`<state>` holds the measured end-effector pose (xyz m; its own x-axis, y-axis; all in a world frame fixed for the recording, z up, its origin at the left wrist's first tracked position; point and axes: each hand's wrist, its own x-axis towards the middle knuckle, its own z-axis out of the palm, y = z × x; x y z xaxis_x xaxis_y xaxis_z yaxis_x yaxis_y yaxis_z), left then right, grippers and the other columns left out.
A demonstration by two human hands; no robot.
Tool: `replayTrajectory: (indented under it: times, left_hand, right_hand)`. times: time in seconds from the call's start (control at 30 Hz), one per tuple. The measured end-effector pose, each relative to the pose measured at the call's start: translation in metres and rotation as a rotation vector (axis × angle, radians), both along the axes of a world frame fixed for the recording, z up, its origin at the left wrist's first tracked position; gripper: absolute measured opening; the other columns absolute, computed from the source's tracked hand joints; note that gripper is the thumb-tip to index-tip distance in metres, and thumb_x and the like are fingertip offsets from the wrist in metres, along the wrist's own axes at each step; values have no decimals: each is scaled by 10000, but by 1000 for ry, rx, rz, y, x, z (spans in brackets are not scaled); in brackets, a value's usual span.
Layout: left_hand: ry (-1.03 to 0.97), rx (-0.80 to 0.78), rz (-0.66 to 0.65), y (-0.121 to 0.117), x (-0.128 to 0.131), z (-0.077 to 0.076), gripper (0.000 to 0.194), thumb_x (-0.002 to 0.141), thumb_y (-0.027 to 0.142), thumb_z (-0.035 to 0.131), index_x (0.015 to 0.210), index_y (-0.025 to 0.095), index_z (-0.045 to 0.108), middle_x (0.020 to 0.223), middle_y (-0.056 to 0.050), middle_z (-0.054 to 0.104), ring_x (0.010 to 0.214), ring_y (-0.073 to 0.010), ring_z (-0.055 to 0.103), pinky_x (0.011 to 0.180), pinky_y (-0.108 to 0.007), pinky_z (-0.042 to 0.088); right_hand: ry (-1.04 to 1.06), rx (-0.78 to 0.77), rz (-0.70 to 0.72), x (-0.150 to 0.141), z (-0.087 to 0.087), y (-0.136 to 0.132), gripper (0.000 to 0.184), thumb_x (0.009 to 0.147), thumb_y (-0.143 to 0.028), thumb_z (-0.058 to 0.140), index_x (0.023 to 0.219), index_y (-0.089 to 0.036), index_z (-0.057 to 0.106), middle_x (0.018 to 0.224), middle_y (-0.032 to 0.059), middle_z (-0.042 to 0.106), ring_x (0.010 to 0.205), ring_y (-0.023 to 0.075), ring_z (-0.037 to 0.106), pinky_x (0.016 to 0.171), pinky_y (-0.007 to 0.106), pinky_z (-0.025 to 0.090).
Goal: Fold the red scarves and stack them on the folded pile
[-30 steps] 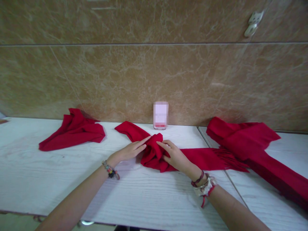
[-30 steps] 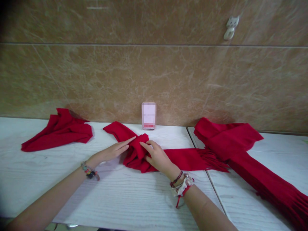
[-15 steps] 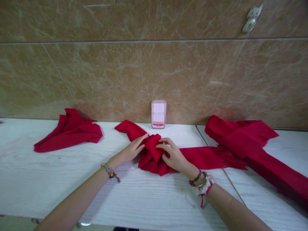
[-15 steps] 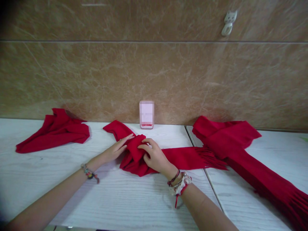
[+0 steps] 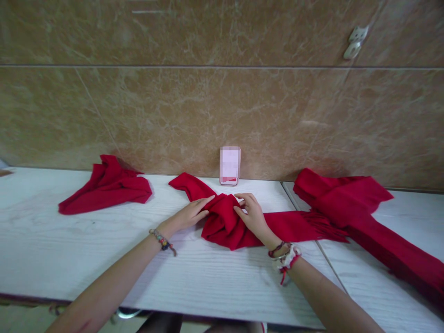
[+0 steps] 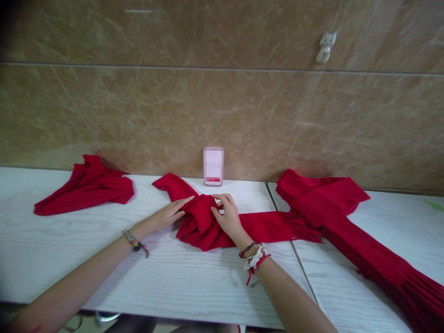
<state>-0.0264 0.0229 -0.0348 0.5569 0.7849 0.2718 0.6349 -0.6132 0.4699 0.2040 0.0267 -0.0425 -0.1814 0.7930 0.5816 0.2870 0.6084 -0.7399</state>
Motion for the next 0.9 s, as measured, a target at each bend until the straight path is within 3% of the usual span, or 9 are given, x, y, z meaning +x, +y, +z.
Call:
replayTrajectory:
  times: [0.33, 0.6, 0.9]
  left_hand:
    - [-43, 51, 68, 2, 2, 1, 467, 893, 360, 342, 1303, 139, 379, 1339, -116, 421, 1214, -218, 389, 1032, -386, 286]
    - [-56, 21, 46, 1, 5, -3, 445, 906, 355, 318, 1290, 145, 400, 1268, -117, 493, 1147, -203, 455, 993, -376, 340]
    - [-84, 51, 42, 1, 7, -3, 414, 907, 345, 331, 1289, 203, 403, 1245, -81, 516, 1125, -201, 469, 981, -377, 348]
  right_hand:
    - [25, -62, 40, 5, -2, 1, 267, 717, -199, 532, 984, -205, 535, 696, -13, 571, 649, 140, 568, 656, 293, 500]
    - [-60, -12, 12, 9, 1, -5, 194, 743, -218, 526, 924, -208, 595, 826, 30, 654, 711, 159, 593, 667, 311, 505]
    - [-116, 16, 13, 13, 0, -4, 199, 751, -217, 523, 931, -202, 605, 842, 37, 653, 726, 155, 592, 672, 311, 502]
